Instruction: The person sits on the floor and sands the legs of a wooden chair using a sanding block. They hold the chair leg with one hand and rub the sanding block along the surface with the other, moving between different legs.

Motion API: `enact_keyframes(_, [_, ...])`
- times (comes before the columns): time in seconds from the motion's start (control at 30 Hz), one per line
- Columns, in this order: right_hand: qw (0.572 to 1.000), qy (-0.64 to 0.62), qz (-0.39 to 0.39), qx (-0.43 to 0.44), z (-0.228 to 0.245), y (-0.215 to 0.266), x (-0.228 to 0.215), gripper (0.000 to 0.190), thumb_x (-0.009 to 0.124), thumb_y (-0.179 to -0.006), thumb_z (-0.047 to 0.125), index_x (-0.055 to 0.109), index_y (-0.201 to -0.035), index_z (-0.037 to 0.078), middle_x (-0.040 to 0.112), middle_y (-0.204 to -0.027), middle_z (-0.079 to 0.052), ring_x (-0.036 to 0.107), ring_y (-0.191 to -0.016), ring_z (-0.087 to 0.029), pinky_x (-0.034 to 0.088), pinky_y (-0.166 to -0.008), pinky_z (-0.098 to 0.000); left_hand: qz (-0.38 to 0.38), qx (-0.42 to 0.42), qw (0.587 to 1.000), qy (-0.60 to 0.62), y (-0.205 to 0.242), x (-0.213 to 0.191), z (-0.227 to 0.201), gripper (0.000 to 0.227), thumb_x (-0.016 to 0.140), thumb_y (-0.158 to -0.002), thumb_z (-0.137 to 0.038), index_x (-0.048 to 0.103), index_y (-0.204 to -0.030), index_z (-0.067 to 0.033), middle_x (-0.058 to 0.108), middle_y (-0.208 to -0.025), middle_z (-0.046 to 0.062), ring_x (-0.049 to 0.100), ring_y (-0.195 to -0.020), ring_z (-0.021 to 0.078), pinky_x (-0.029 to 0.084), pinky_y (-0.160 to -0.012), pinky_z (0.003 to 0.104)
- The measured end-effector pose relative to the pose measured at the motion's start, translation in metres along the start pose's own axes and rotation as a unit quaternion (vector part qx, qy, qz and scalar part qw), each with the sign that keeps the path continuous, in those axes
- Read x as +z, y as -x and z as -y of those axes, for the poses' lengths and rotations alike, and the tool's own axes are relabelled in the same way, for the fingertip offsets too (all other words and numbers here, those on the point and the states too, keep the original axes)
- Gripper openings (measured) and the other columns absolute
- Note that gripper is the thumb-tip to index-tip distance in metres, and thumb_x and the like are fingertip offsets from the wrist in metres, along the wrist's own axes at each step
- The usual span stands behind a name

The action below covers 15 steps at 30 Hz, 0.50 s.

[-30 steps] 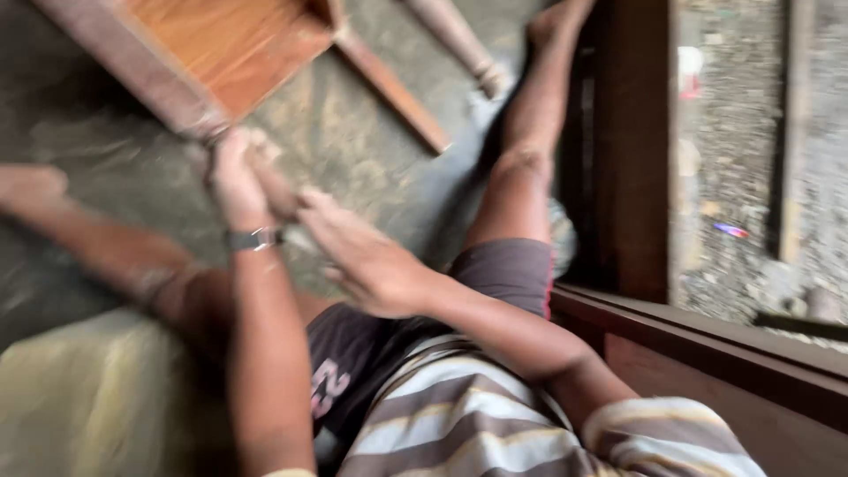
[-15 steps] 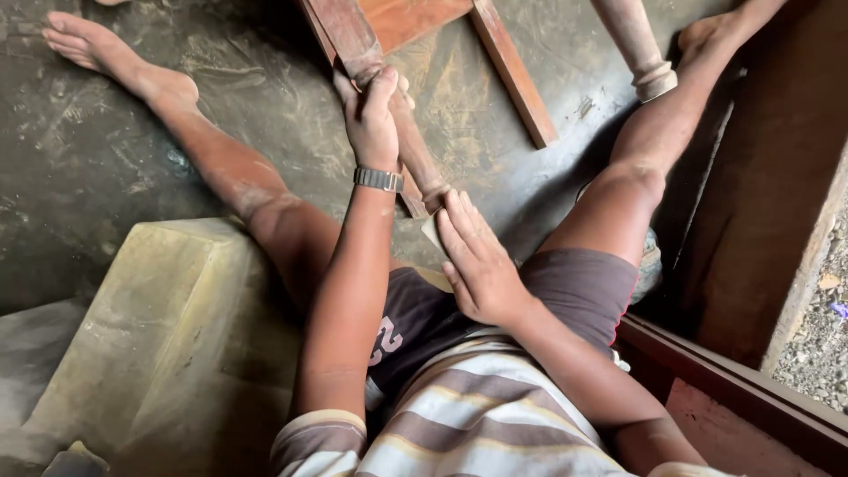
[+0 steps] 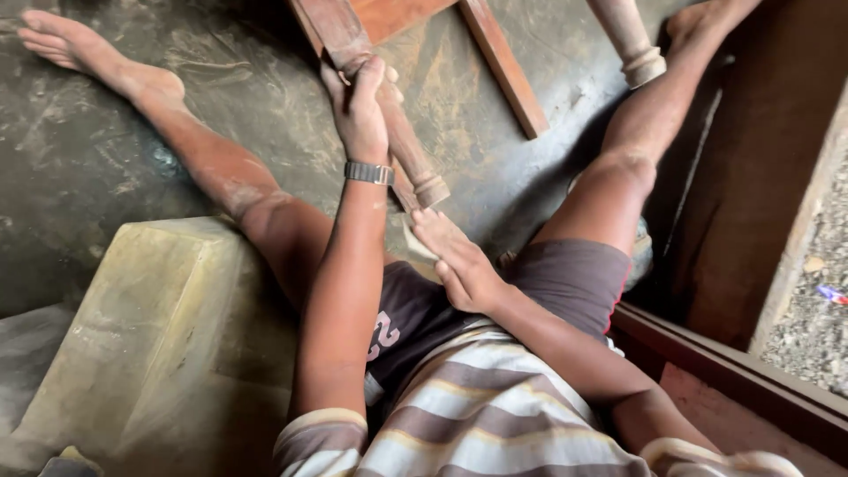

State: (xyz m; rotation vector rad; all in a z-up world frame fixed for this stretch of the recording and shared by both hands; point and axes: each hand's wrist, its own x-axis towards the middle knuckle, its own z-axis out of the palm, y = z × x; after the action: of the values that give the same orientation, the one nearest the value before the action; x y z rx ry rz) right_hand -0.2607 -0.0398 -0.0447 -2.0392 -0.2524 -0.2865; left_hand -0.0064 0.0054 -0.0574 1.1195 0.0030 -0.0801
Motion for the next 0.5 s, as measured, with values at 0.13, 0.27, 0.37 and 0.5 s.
enact_keyframes(0.13, [0.992, -0.078, -0.05, 0.081, 0.005, -0.004, -0.018, 0.062, 0.027, -0.113, 0.044, 0.052, -0.145, -0.003, 0.06, -0.146, -0.02, 0.062, -0.135, -0.033, 0.049, -0.115, -0.0409, 0.007, 0.011, 1.0, -0.008, -0.008, -0.001, 0.003, 0.053, 0.069, -0.088, -0.021, 0.047, -0.134, -0.0046, 0.061, -0.095, 0.007, 0.067, -0.073, 0.0204, 0.055, -0.081, 0.035])
enact_keyframes(0.27, [0.921, -0.192, -0.242, 0.239, -0.014, 0.013, -0.01, 0.065, 0.037, -0.107, 0.055, 0.053, -0.135, -0.002, 0.076, -0.097, -0.02, 0.076, -0.076, -0.026, 0.063, -0.067, -0.036, 0.012, 0.0, 0.999, -0.044, -0.001, -0.004, -0.002, 0.045, 0.068, -0.088, -0.025, 0.049, -0.124, -0.0088, 0.063, -0.09, 0.006, 0.064, -0.076, 0.018, 0.055, -0.075, 0.035])
enact_keyframes(0.37, [0.847, -0.401, -0.292, 0.193, -0.025, -0.018, -0.032, 0.076, 0.058, -0.101, 0.054, 0.037, -0.153, 0.002, 0.05, -0.15, -0.026, 0.065, -0.093, -0.026, 0.056, -0.068, -0.0359, 0.001, 0.001, 0.998, 0.059, -0.012, 0.002, 0.006, 0.042, 0.072, -0.088, -0.012, 0.049, -0.123, -0.0082, 0.056, -0.092, 0.007, 0.063, -0.073, 0.0214, 0.056, -0.06, 0.036])
enact_keyframes(0.5, [0.991, -0.058, -0.066, 0.102, 0.0, -0.049, -0.042, 0.076, 0.047, -0.105, 0.053, 0.028, -0.161, 0.005, 0.028, -0.162, -0.02, 0.041, -0.128, -0.031, 0.041, -0.103, -0.0429, 0.003, 0.015, 1.0, 0.015, -0.009, -0.002, 0.006, 0.045, 0.069, -0.089, -0.016, 0.047, -0.127, -0.0054, 0.06, -0.097, 0.009, 0.067, -0.074, 0.0228, 0.057, -0.073, 0.035])
